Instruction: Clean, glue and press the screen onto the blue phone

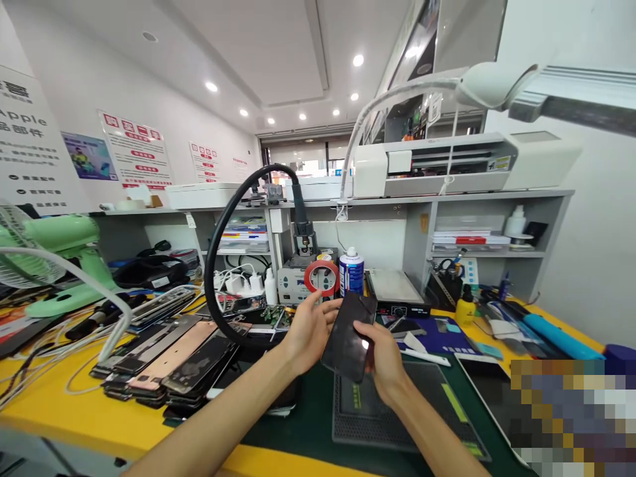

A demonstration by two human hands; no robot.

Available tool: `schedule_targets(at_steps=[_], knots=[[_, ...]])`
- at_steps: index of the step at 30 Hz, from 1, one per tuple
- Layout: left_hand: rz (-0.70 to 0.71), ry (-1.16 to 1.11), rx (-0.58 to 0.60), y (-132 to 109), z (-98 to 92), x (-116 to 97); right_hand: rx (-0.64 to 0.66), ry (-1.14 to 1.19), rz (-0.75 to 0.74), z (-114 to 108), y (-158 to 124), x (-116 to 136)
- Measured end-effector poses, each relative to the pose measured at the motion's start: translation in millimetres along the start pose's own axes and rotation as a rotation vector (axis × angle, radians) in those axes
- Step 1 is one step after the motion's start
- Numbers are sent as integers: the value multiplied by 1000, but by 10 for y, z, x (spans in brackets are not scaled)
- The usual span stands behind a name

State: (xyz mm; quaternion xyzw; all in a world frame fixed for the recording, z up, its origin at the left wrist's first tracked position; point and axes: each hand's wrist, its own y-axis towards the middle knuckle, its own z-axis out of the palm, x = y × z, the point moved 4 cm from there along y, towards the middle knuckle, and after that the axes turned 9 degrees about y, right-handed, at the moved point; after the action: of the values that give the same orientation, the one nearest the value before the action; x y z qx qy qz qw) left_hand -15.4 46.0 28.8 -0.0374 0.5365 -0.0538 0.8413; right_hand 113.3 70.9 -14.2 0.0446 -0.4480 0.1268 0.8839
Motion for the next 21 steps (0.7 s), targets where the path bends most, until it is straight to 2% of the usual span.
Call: schedule_targets(at_steps=[5, 10, 13, 16, 21], knots=[[-106, -76, 153, 224, 159, 102, 142, -172, 54, -141, 195, 327], [-165, -97, 218, 238, 212, 254, 275, -286, 105, -224, 298, 315], [-193, -85, 195, 207, 234, 333, 323, -346, 130, -310, 291, 246], [-181, -31, 122, 191, 259, 398, 351, -386, 132, -387, 272, 232], [-185, -69, 30, 207, 248, 393, 376, -380, 102, -370, 241, 281]])
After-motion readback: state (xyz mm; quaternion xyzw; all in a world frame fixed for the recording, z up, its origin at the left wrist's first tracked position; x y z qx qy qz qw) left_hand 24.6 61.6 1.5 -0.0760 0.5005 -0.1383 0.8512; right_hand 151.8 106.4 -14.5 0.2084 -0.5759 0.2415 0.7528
